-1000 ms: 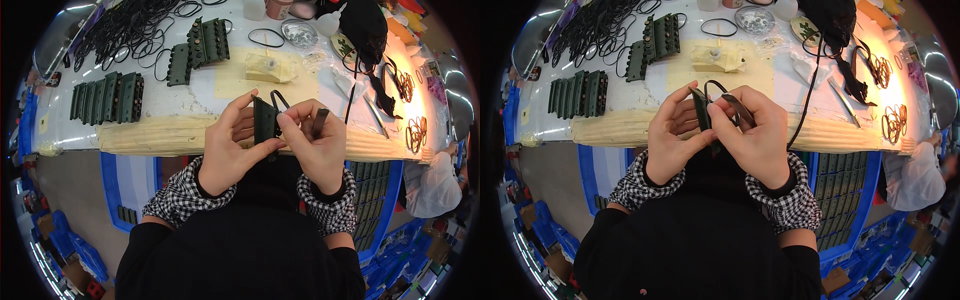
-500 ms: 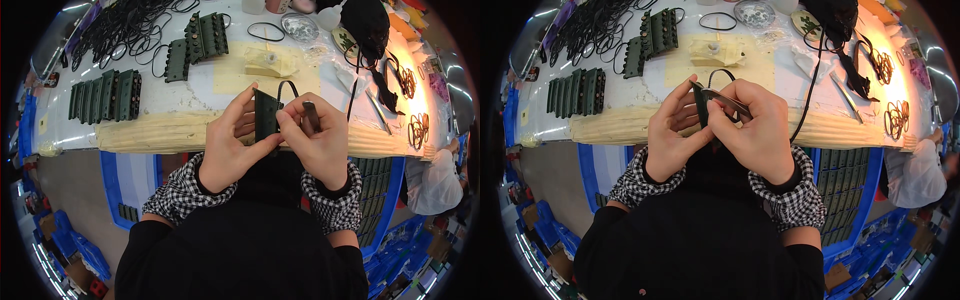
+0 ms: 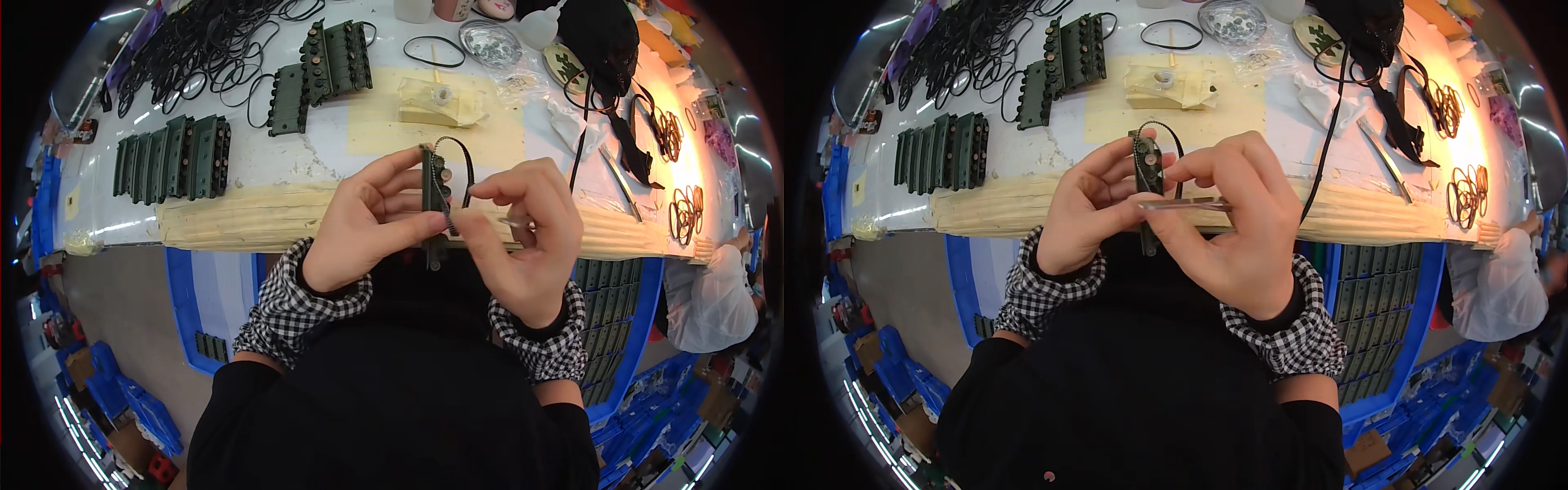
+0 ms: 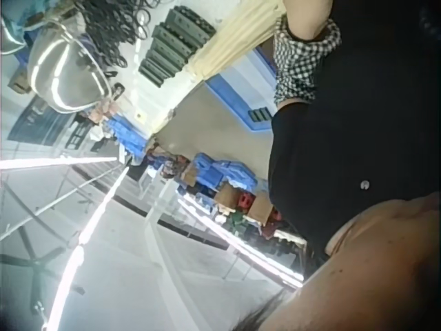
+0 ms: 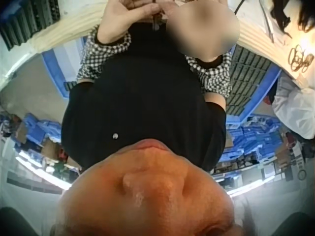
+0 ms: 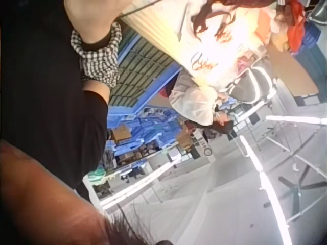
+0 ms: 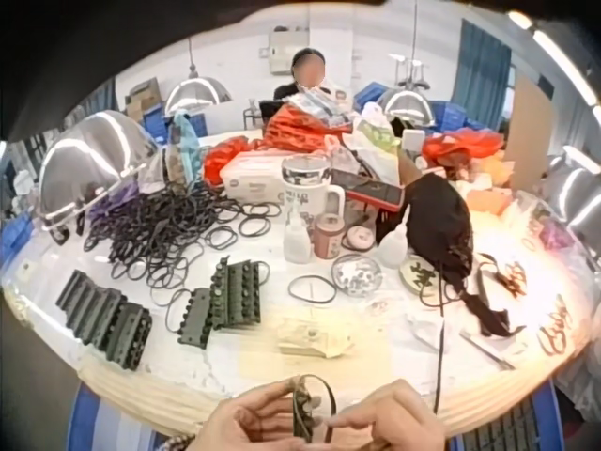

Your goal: Assemble toy tanks by installing internal components like circuit boards and wiring into the chassis using tweezers.

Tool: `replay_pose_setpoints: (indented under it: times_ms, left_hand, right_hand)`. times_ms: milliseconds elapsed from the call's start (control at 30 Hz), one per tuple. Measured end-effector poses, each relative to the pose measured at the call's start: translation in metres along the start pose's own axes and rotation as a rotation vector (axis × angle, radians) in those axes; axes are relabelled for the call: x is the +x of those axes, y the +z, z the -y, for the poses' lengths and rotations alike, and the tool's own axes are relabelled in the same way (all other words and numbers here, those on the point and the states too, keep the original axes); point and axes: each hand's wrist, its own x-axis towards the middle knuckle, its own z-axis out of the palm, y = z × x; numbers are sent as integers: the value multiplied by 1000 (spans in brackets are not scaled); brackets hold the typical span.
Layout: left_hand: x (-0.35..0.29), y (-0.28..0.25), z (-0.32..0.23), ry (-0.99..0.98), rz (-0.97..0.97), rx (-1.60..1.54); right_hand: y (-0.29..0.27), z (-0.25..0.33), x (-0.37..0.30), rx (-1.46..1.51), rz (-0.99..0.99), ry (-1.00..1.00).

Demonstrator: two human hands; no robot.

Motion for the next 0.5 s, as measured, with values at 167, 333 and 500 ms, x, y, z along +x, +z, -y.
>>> replay_pose_setpoints:
  times_ms: [167,333,500]
  left_hand:
    - [1,-12,-6,-145,345,-219]
    - [2,-8,-7,-139,323,-123]
    - [1,-9,-9,-123,345,-252]
  right_hand:
    - [-4,-1,11,256,-57,173]
    - [-7,-4,11,288,195,283]
    - [-6,-3,10,252,192,274]
